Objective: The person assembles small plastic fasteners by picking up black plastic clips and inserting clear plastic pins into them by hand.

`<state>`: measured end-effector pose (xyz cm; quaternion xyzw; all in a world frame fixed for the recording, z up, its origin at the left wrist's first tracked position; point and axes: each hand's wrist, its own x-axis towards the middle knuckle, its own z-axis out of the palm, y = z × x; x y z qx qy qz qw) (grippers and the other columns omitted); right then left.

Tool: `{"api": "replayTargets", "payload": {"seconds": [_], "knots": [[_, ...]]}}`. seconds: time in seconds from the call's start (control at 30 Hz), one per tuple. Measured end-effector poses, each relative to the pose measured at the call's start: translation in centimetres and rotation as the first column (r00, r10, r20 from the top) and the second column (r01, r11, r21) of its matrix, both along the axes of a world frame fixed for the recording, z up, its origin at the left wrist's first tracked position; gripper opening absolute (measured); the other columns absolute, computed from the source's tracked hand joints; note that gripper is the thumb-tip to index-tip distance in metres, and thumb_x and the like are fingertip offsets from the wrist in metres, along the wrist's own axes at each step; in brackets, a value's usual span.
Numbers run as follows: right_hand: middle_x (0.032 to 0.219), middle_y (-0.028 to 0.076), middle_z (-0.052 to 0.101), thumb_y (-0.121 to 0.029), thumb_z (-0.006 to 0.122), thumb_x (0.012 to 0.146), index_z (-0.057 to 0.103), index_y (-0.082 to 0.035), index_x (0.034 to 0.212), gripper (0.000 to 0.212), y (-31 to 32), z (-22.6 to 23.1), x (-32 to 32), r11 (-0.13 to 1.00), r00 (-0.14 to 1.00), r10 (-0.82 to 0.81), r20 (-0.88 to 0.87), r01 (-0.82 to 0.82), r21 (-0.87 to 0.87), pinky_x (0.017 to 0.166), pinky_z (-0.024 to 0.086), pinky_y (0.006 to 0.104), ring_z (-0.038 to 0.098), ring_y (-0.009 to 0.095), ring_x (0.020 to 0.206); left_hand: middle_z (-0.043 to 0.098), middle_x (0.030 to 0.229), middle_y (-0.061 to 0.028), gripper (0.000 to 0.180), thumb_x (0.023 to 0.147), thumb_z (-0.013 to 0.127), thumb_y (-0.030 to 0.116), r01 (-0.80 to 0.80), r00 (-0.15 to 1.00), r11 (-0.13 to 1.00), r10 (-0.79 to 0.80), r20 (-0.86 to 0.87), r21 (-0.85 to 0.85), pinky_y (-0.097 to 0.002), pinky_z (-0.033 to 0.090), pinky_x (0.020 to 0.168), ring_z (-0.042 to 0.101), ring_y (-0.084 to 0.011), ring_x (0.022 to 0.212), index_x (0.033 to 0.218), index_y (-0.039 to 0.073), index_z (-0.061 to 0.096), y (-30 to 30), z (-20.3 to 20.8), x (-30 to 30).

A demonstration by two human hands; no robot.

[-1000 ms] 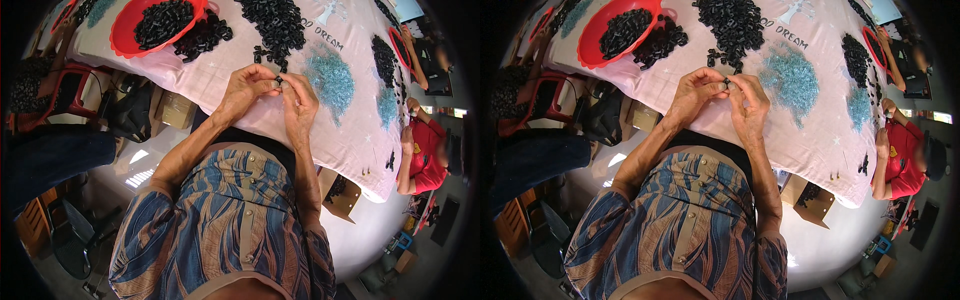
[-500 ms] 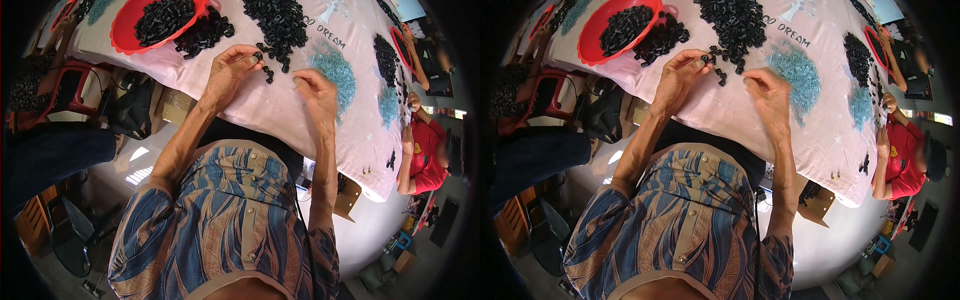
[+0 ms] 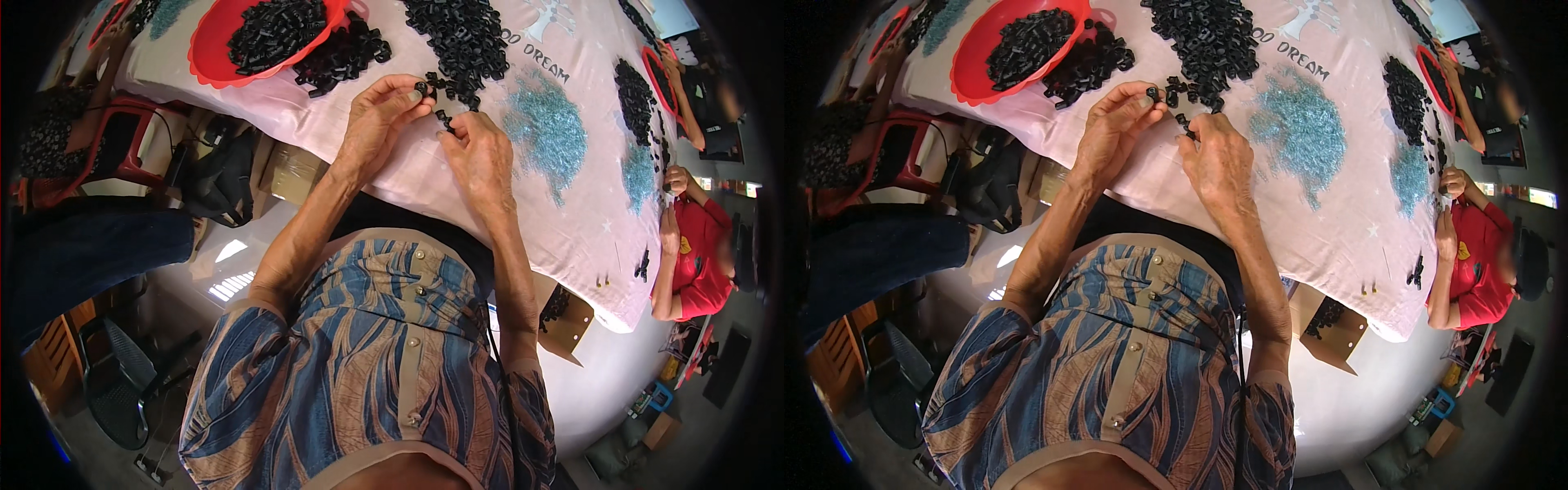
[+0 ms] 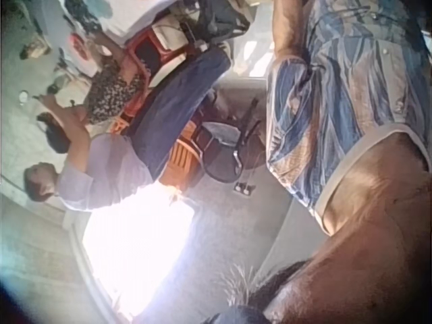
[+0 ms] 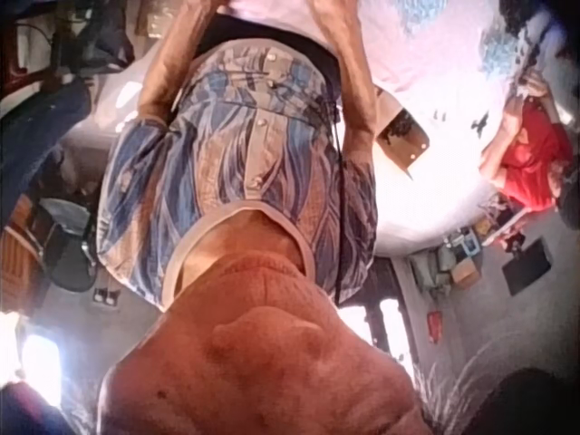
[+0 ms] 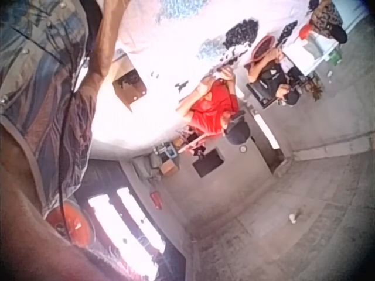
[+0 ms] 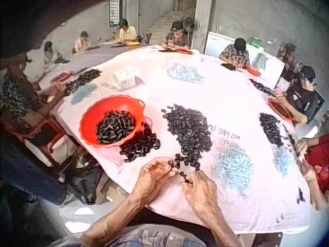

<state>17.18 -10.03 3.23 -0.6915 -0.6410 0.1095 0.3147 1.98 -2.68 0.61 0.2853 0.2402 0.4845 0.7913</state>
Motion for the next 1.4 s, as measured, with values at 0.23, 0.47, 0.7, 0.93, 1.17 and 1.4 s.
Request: {"api": "replayTargets", "payload": {"seconds": [0.23, 0.47, 0.7, 0.93, 1.17, 1.4], "knots": [[0.076, 0.014, 0.065, 0.0, 0.064, 0.078, 0.065, 0.001, 0.087, 0.009, -0.2, -0.5, 1.2, 0.997, 0.974, 0.011, -0.228, 0.006, 0.071, 0.059, 0.049, 0.0318, 0.062, 0.023, 0.062, 0.066, 0.103, -0.0126, 0.015, 0.093, 0.056, 0.0, 0.01, 1.0, 1.0, -0.01, -0.028, 0.003, -0.0267, 0.054, 0.086, 0.065, -0.0185, 0.091, 0.107, -0.003, 0.061, -0.2, 0.3, 0.0], [0.079, 0.003, 0.067, 0.0, 0.066, 0.078, 0.069, 0.001, 0.094, 0.016, 1.4, 3.2, 3.9, 0.996, 0.677, -0.018, -0.736, -0.049, -0.07, 0.063, 0.047, 0.023, 0.06, 0.009, 0.068, 0.065, 0.104, -0.0114, 0.016, 0.093, 0.058, -0.001, 0.088, 0.996, 0.996, -0.088, -0.01, -0.017, -0.0267, 0.054, 0.088, 0.065, -0.018, 0.092, 0.108, -0.003, 0.061, -0.5, 0.1, 1.3], [0.079, 0.004, 0.067, -0.004, 0.065, 0.08, 0.069, 0.001, 0.096, 0.018, 1.8, 2.4, 4.5, 0.994, 0.621, 0.013, -0.784, -0.091, -0.056, 0.068, 0.047, 0.0233, 0.06, 0.01, 0.068, 0.066, 0.104, -0.011, 0.018, 0.091, 0.058, -0.003, 0.163, 0.986, 0.987, -0.163, 0.048, 0.003, -0.0288, 0.055, 0.088, 0.065, -0.0188, 0.094, 0.109, -0.003, 0.061, -1.2, -0.6, 3.0], [0.085, 0.01, 0.068, 0.0, 0.067, 0.082, 0.066, 0.005, 0.101, 0.019, 1.6, 1.9, 4.2, 0.992, 0.461, 0.002, -0.888, -0.113, -0.057, 0.062, 0.052, 0.0245, 0.064, 0.013, 0.07, 0.065, 0.109, -0.0135, 0.017, 0.093, 0.06, 0.003, 0.113, 0.991, 0.99, -0.118, 0.056, 0.087, -0.0293, 0.054, 0.086, 0.064, -0.0189, 0.093, 0.109, -0.001, 0.061, -1.4, -0.2, 2.7], [0.087, 0.011, 0.068, 0.001, 0.067, 0.082, 0.065, 0.006, 0.102, 0.021, 1.5, 1.7, 4.4, 0.982, 0.44, 0.016, -0.898, -0.174, -0.068, 0.06, 0.051, 0.0245, 0.065, 0.014, 0.072, 0.064, 0.113, -0.0153, 0.015, 0.094, 0.058, 0.003, 0.115, 0.989, 0.987, -0.124, 0.075, 0.114, -0.0296, 0.053, 0.086, 0.064, -0.0193, 0.093, 0.107, -0.002, 0.061, -1.5, 0.4, 2.7], [0.085, 0.01, 0.069, -0.001, 0.067, 0.083, 0.066, 0.005, 0.101, 0.018, 1.7, 1.1, 4.5, 0.983, 0.451, 0.03, -0.892, -0.176, -0.056, 0.06, 0.051, 0.024, 0.064, 0.013, 0.071, 0.065, 0.112, -0.016, 0.016, 0.093, 0.058, 0.002, 0.136, 0.99, 0.985, -0.139, 0.024, 0.109, -0.0304, 0.054, 0.087, 0.066, -0.0204, 0.094, 0.108, -0.003, 0.06, -1.5, 0.0, 2.7]]}}
